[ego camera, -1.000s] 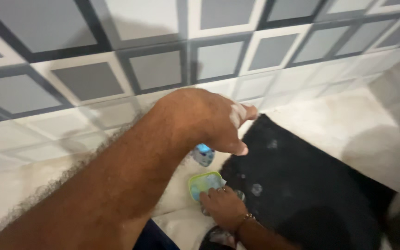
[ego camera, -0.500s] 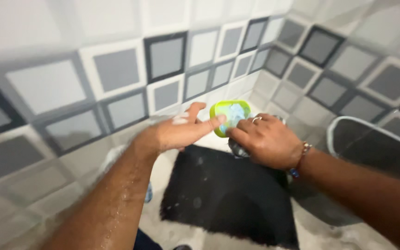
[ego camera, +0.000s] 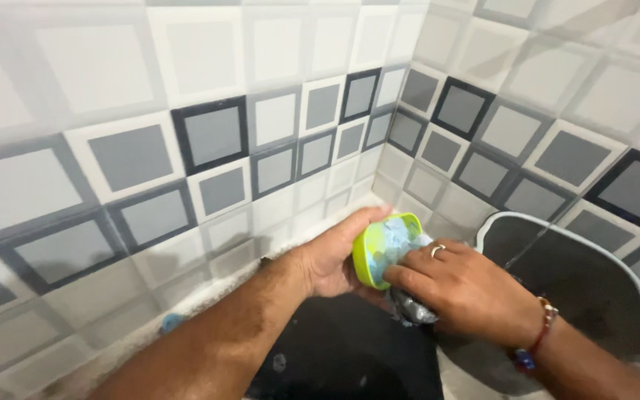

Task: The person washes a striped bath mat on a tiled floor. They pour water from a bucket onto the mat, scrub it with a brush and soap, rinse it repeatedly, and flip it to clean both sides.

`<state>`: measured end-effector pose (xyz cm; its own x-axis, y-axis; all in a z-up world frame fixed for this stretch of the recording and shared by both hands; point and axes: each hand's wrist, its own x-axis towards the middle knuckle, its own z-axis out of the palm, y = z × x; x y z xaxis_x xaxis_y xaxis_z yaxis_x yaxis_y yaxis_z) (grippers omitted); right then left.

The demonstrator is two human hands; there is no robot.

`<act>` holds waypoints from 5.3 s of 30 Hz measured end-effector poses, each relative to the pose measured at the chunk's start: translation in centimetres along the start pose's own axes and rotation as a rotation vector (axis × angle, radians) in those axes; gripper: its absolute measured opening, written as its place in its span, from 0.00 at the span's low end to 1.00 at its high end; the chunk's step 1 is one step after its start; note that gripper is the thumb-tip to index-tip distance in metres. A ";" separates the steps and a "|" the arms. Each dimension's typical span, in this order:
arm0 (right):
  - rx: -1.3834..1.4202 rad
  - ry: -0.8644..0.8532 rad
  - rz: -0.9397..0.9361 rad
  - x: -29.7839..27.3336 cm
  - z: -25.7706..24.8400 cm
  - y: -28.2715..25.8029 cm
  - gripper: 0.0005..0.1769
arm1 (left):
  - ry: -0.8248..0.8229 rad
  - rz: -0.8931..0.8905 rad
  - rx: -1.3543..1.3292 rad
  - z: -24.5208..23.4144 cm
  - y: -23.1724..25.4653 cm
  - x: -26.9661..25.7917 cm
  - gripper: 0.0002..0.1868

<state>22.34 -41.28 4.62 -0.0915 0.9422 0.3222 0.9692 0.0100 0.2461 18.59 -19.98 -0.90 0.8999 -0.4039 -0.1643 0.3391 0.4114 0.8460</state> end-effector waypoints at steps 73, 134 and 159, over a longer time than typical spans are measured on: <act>0.239 0.139 0.712 0.0 5.0 2.8 0.30 | 0.399 0.511 -0.220 -1.2 -1.2 8.6 0.31; 1.294 -0.107 0.951 -2.3 6.1 8.5 0.19 | 0.491 0.465 -0.092 -1.6 -1.3 8.7 0.30; 0.962 0.081 1.165 -2.4 3.0 8.3 0.27 | 0.281 0.441 -0.241 -2.8 -1.5 8.7 0.27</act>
<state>31.31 -42.40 3.15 0.8291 0.5581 -0.0342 0.2801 -0.4676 -0.8384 26.68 -21.83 -5.08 0.9975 0.0674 0.0214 -0.0617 0.6795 0.7311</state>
